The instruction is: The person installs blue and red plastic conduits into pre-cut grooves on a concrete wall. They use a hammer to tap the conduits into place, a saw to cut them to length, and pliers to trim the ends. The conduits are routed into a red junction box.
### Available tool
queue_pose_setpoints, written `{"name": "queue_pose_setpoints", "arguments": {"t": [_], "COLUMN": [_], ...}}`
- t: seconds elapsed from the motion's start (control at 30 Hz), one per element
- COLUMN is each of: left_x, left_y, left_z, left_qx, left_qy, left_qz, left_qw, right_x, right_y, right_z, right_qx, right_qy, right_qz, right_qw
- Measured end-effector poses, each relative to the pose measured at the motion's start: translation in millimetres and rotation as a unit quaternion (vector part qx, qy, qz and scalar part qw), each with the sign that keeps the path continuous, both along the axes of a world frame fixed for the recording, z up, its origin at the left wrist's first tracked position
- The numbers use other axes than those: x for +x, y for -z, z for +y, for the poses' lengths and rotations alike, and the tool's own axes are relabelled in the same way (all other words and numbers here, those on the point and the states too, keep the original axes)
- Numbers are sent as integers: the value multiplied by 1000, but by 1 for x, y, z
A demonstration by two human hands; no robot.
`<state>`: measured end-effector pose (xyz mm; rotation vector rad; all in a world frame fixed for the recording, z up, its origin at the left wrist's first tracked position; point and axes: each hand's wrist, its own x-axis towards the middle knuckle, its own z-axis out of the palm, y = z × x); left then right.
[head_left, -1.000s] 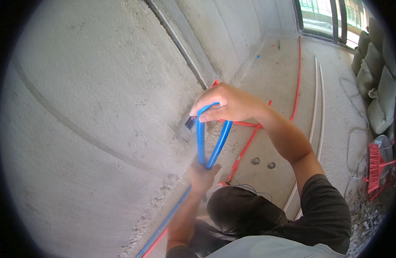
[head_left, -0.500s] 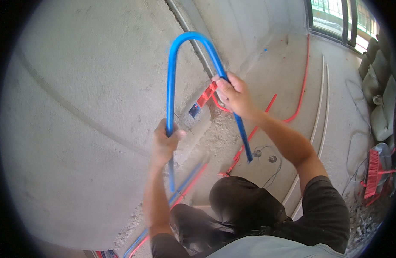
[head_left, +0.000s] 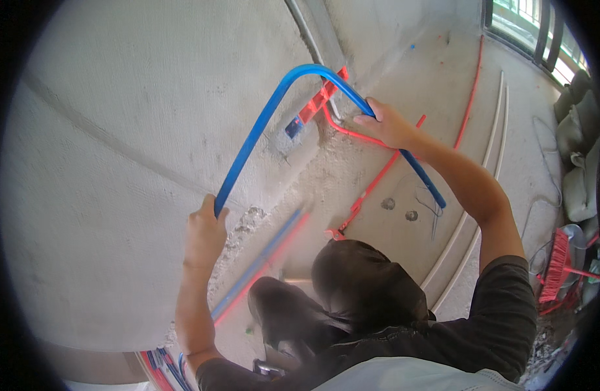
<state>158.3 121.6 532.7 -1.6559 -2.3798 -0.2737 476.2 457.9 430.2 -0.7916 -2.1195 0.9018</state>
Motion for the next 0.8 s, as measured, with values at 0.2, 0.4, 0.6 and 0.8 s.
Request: {"name": "queue_pose_setpoints", "arguments": {"t": [0.2,0.4,0.6,0.8], "left_x": [25,50,44,97], "left_y": [-55,-101,-23,84], "left_z": [17,43,26,21], "left_qx": [48,191,367,277], "left_qy": [-87,41,238,134], "left_qz": [533,535,16,-657], "left_qw": [840,822,899,688], "right_x": [-7,-16,3,-14], "right_y": [73,81,44,11], "right_z": [4,-60,-70,-97], "right_qx": [163,334,285,347], "right_qy": [-121,-196,-158,-211], "right_qz": [-327,-393,-419,-299], "right_qw": [923,834,848,863]}}
